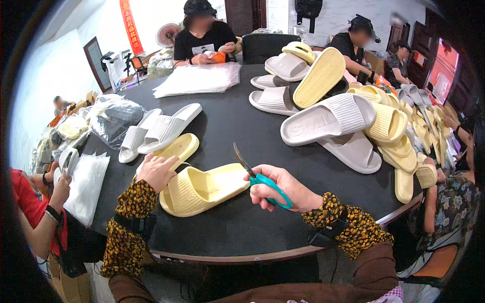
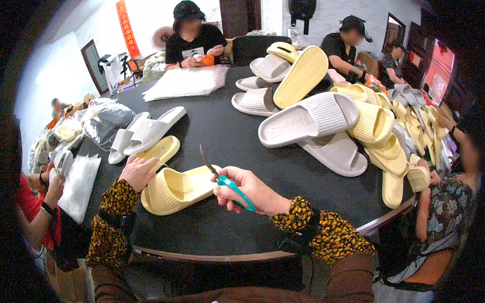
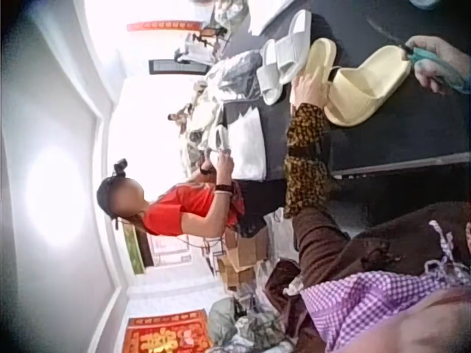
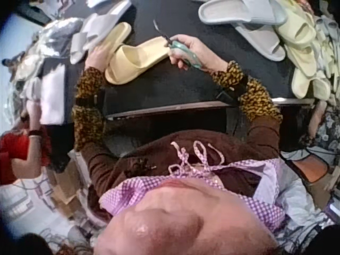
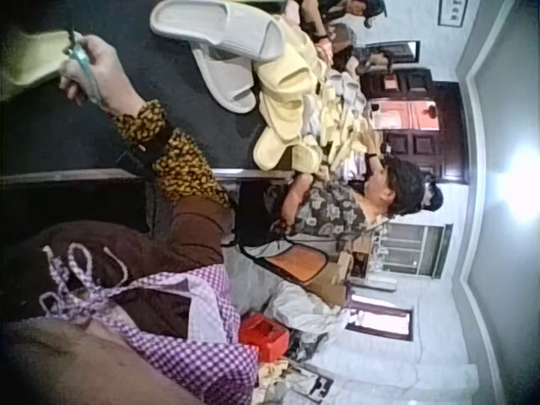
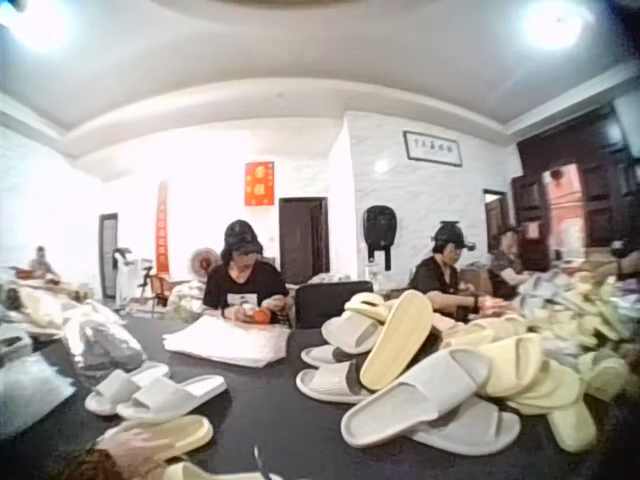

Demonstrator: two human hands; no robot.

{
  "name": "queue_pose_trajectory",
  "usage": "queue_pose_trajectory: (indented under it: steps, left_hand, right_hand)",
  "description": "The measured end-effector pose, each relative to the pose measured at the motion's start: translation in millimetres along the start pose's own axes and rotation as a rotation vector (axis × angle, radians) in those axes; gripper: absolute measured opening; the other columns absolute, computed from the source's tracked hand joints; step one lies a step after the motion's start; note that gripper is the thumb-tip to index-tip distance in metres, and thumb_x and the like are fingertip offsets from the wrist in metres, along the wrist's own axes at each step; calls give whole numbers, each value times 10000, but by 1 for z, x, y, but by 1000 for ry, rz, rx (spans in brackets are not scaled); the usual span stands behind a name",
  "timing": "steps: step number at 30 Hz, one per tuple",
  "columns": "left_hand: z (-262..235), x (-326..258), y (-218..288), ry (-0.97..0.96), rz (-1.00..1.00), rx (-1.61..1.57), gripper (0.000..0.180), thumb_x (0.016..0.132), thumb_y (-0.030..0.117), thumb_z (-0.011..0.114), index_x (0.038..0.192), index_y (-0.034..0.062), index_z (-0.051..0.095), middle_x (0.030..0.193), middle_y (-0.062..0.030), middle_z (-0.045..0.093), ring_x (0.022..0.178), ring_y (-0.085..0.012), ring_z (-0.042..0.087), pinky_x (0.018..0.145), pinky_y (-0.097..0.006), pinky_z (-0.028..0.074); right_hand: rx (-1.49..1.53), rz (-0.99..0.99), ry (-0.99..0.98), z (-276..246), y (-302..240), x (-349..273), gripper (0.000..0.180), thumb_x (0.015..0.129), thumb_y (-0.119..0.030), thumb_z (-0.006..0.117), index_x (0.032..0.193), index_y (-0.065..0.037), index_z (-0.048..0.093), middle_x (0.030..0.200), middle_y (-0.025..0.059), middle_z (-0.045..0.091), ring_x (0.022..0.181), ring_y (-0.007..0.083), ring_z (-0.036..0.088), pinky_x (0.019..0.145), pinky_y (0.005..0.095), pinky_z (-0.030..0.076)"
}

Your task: Trimming excess material or loose threads from foam sandals using a pair of snips.

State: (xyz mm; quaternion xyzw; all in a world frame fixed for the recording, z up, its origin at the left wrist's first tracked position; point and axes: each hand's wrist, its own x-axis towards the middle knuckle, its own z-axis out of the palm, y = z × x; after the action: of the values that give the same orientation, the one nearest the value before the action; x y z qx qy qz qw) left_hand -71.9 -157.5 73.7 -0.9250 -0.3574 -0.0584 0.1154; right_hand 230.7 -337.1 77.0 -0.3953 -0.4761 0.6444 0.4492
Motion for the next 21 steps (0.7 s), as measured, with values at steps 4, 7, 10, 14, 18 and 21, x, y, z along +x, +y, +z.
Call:
queue_pose_trajectory:
  steps: [4, 7, 10, 14, 18, 21]
  left_hand:
    - [3, 20, 5, -135, -11, 9, 158, 837, 205, 534, 878, 96, 641, 773, -102, 630, 772, -278, 602, 776, -391, 439]
    - [29, 29, -15, 77, -128, -221, 146, 819, 179, 528, 868, 125, 654, 763, -120, 637, 738, -272, 620, 647, -387, 453]
    - [15, 60, -6, 106, -163, -751, 196, 882, 190, 490, 856, 38, 612, 641, -98, 592, 538, -185, 555, 473, -297, 403]
    - [-20, 93, 58, -63, -446, -1581, 231, 926, 233, 472, 930, 12, 541, 569, -50, 526, 477, -94, 472, 446, -217, 360]
    - [-26, 112, 78, 56, -412, -1700, 195, 924, 205, 487, 946, 18, 540, 574, -62, 539, 479, -111, 488, 465, -220, 389]
    - [-23, 117, 85, 195, -453, -1834, 179, 925, 181, 486, 951, 14, 543, 592, -83, 564, 494, -121, 511, 487, -230, 420]
  right_hand:
    - [14, -5, 44, -13, 4, -4, 349, 860, -219, 604, 1140, -42, 492, 722, 12, 585, 542, 43, 543, 434, 171, 417]
    - [54, -42, 64, -17, 2, -1, 351, 855, -220, 610, 1127, -30, 493, 719, 22, 584, 533, 47, 542, 425, 171, 415]
    - [80, -109, 113, -23, -1, -1, 342, 852, -216, 615, 1106, -23, 490, 716, 35, 583, 513, 52, 536, 413, 177, 417]
    - [115, -201, 132, -31, -3, -5, 307, 853, -173, 592, 1101, -31, 482, 723, 41, 581, 513, 60, 537, 413, 180, 415]
    - [70, -257, 205, -31, -13, -8, 304, 851, -152, 588, 1108, -31, 480, 732, 41, 579, 510, 60, 532, 423, 182, 414]
    - [61, -300, 221, -33, -15, -12, 347, 845, -165, 598, 1125, -5, 470, 722, 47, 581, 529, 73, 535, 442, 196, 420]
